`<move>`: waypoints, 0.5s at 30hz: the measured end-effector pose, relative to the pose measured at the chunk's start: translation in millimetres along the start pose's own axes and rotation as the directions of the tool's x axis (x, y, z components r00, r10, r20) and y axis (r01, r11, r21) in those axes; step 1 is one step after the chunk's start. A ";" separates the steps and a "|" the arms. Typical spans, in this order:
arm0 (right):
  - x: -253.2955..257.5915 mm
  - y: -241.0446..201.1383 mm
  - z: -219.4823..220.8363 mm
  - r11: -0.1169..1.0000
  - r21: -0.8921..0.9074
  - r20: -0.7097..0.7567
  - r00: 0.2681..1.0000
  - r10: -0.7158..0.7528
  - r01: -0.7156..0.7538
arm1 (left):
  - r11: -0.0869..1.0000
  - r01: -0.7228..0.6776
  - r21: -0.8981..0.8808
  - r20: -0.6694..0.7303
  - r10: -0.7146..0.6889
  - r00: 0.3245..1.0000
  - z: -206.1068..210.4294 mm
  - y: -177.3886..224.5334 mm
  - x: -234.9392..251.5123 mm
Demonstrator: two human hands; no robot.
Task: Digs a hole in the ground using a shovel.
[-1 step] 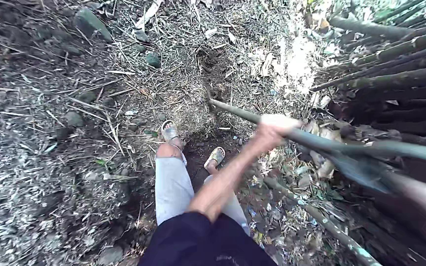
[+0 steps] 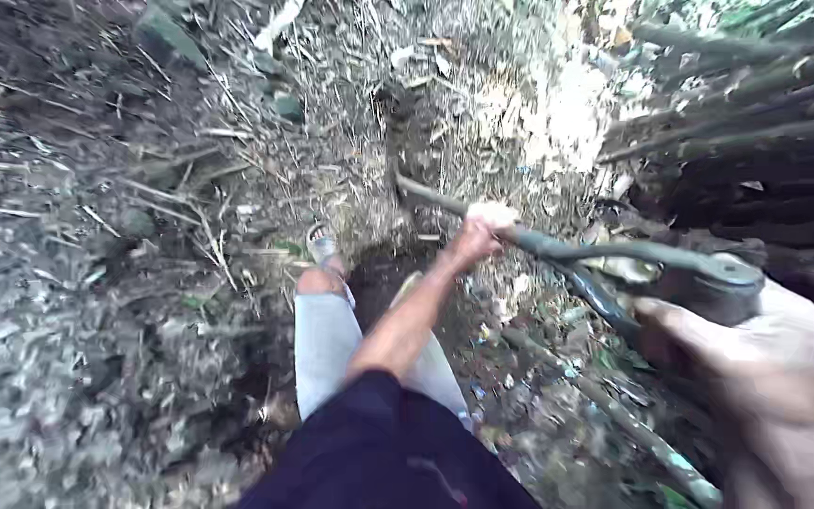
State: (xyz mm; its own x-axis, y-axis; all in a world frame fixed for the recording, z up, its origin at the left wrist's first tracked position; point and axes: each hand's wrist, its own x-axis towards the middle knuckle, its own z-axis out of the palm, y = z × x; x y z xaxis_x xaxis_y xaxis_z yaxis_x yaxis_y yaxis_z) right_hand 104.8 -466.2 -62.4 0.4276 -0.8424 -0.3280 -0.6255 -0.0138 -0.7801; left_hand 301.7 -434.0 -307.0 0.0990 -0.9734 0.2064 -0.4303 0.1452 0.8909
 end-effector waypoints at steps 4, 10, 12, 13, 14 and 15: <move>-3.6 -38.9 87.0 0.991 -0.134 -0.006 1.000 0.013 -0.013 | 0.977 0.210 -0.043 -0.015 -0.211 0.977 -30.0 -25.1 -46.4; -74.7 -76.3 247.1 0.979 0.114 0.254 0.948 -0.190 0.166 | 0.929 0.371 -0.001 -0.232 -0.361 0.903 -78.5 -72.8 -159.8; -83.6 -96.4 307.0 0.965 0.179 0.391 0.886 -0.249 0.193 | 0.914 0.404 -0.036 -0.359 -0.389 0.848 -105.5 -83.6 -197.1; -79.8 -110.7 328.7 0.968 0.191 0.491 0.838 -0.239 0.164 | 0.891 0.440 -0.114 -0.465 -0.439 0.769 -112.1 -81.5 -204.3; -74.3 -125.9 345.9 0.977 0.179 0.600 0.775 -0.199 0.113 | 0.801 0.547 -0.242 -0.521 -0.583 0.624 -119.7 -62.8 -198.1; -69.3 -138.8 361.1 0.985 0.162 0.688 0.709 -0.154 0.057 | 0.457 0.721 -0.521 -0.363 -0.883 0.297 -142.6 -20.6 -165.1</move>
State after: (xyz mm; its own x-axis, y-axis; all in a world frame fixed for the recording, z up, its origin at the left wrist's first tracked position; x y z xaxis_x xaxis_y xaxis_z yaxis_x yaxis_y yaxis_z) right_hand 397.6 -211.5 -123.8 0.8489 -0.2241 -0.4787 -0.4859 0.0258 -0.8736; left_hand 422.2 -251.0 -301.8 0.7353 -0.3528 -0.5787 0.3427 -0.5432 0.7665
